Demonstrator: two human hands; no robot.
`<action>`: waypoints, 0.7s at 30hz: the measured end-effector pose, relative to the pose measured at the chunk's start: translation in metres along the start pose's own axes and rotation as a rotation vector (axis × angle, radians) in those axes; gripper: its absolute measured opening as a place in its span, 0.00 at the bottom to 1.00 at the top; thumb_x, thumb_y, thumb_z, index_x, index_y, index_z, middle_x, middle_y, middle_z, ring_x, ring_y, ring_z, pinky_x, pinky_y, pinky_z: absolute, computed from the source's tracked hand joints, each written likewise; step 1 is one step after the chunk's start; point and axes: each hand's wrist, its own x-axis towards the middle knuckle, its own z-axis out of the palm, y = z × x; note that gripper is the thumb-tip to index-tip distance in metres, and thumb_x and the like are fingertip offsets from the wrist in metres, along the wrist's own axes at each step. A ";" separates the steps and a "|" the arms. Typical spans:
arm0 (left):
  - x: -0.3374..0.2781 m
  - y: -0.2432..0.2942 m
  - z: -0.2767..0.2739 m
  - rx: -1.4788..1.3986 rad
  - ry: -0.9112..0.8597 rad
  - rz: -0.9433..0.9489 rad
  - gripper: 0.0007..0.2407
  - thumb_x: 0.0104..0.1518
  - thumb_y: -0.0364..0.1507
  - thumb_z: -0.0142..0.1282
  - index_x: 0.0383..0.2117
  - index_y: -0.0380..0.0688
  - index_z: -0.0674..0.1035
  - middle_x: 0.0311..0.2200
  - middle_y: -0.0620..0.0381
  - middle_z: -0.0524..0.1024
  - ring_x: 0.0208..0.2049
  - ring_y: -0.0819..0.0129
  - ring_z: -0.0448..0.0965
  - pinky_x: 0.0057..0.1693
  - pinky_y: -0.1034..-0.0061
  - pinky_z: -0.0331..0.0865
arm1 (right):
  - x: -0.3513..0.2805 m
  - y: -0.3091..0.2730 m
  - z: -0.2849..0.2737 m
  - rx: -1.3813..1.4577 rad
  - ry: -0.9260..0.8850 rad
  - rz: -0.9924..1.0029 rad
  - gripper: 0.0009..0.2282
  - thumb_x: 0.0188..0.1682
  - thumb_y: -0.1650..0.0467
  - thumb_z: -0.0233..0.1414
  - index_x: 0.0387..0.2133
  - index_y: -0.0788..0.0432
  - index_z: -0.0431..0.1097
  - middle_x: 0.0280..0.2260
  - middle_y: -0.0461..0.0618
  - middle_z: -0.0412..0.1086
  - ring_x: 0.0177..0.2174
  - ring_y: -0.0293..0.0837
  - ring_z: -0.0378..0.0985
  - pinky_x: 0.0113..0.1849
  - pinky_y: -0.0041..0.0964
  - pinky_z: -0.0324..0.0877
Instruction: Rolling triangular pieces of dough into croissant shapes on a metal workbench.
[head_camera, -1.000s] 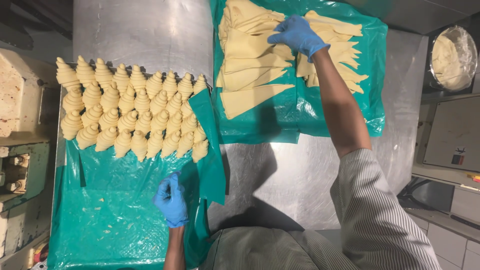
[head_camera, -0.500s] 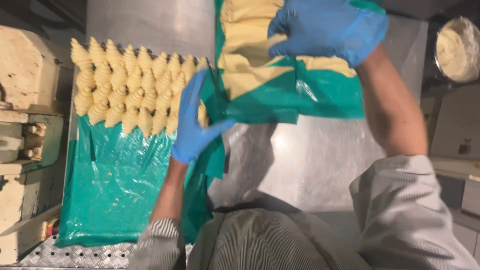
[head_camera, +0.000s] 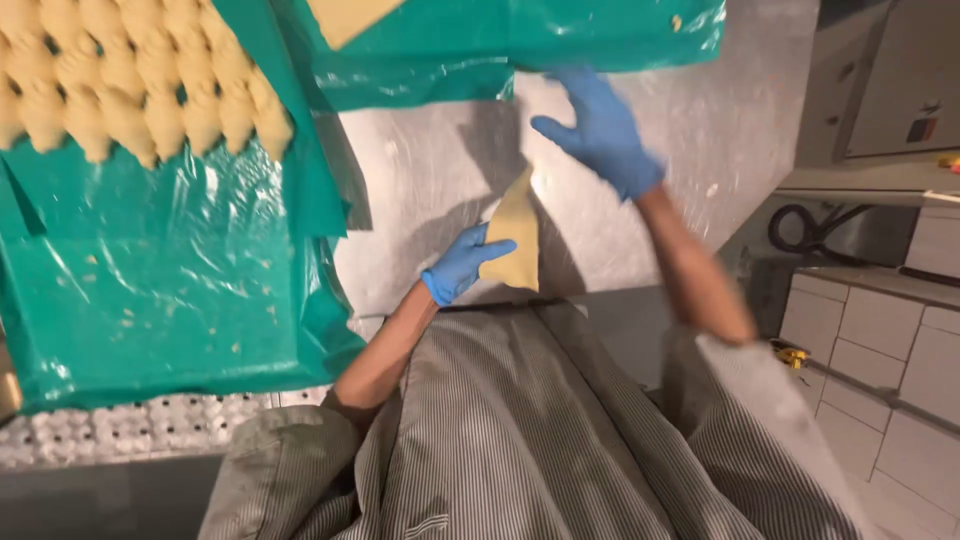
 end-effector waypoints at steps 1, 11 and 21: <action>-0.004 -0.026 -0.006 -0.007 0.012 -0.004 0.16 0.59 0.25 0.59 0.53 0.34 0.76 0.46 0.57 0.81 0.47 0.72 0.81 0.55 0.76 0.75 | -0.044 0.004 0.019 0.011 -0.010 -0.001 0.24 0.47 0.56 0.60 0.48 0.63 0.74 0.42 0.63 0.76 0.39 0.57 0.76 0.47 0.45 0.66; -0.045 -0.054 0.049 0.305 0.142 0.014 0.22 0.56 0.23 0.60 0.58 0.36 0.71 0.49 0.59 0.78 0.50 0.74 0.77 0.57 0.76 0.73 | -0.193 -0.029 0.096 1.788 -0.642 1.405 0.26 0.53 0.50 0.43 0.52 0.56 0.70 0.44 0.51 0.77 0.39 0.48 0.81 0.42 0.46 0.76; -0.035 -0.088 0.044 -0.013 0.511 0.106 0.13 0.58 0.26 0.61 0.46 0.31 0.80 0.40 0.52 0.83 0.39 0.69 0.85 0.45 0.74 0.82 | -0.101 -0.051 0.075 1.622 -0.170 0.707 0.16 0.52 0.76 0.53 0.53 0.70 0.67 0.44 0.60 0.76 0.43 0.50 0.82 0.46 0.45 0.80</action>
